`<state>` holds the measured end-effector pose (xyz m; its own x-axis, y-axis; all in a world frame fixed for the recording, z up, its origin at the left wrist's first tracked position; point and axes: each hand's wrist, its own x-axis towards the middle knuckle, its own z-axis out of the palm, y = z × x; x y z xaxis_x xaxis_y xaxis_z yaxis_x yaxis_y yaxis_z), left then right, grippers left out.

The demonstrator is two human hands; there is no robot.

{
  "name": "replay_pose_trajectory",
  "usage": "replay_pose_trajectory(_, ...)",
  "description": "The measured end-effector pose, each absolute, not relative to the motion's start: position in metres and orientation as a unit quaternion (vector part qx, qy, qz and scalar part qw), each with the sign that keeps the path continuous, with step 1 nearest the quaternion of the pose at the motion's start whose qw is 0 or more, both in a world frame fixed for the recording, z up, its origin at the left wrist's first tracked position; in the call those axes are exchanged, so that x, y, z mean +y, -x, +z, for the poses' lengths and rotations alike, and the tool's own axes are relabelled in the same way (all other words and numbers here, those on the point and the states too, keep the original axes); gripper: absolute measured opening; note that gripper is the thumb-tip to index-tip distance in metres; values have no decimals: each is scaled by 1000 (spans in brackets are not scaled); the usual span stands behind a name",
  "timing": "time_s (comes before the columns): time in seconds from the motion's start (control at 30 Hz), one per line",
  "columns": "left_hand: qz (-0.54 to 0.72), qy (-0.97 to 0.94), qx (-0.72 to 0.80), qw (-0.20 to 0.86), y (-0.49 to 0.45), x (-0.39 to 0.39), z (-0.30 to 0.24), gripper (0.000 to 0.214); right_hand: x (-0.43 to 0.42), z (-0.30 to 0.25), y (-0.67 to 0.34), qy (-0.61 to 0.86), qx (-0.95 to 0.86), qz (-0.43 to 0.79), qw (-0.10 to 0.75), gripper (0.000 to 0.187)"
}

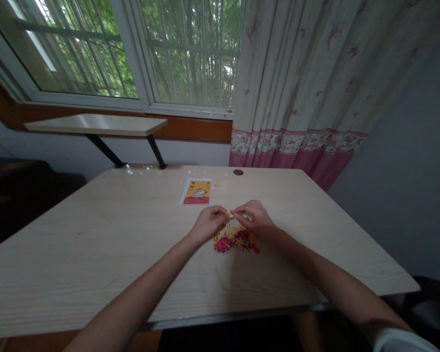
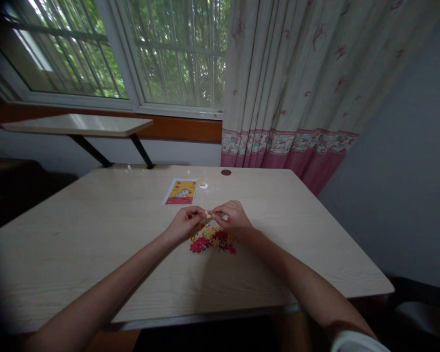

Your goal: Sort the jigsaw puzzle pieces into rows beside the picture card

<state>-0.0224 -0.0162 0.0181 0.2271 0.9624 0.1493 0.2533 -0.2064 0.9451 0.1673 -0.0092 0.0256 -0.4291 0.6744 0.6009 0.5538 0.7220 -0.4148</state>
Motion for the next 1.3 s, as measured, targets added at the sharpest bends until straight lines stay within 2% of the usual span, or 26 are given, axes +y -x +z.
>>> replay_pose_trajectory(0.27, 400, -660, 463, 436, 21, -19, 19, 17, -10, 25, -169, 372, -865, 11, 337, 20)
replay_pose_trajectory(0.37, 386, -676, 455, 432, 24, -19, 21, 24, -8, 29, -173, 363, -870, 0, 334, 20)
replay_pose_trajectory(0.47, 358, -718, 468, 371, 30, -18, 25, 29, -3, 33, -182, 380, -857, -4, 349, 20)
replay_pose_trajectory(0.6, 294, -796, 470, 243, 44, -19, 27, 24, 5, 35, -199, 422, -814, -10, 400, 19)
replay_pose_trajectory(0.77, 264, -846, 443, 138, 64, -27, 24, 24, 12, 31, -210, 432, -791, -24, 433, 18)
replay_pose_trajectory(1.03, 209, -885, 410, 69, 66, -34, 26, 28, 11, 30, -211, 453, -784, -27, 423, 21)
replay_pose_trajectory(1.3, 195, -888, 413, 55, 67, -34, 27, 27, 11, 27, -208, 448, -781, -34, 434, 20)
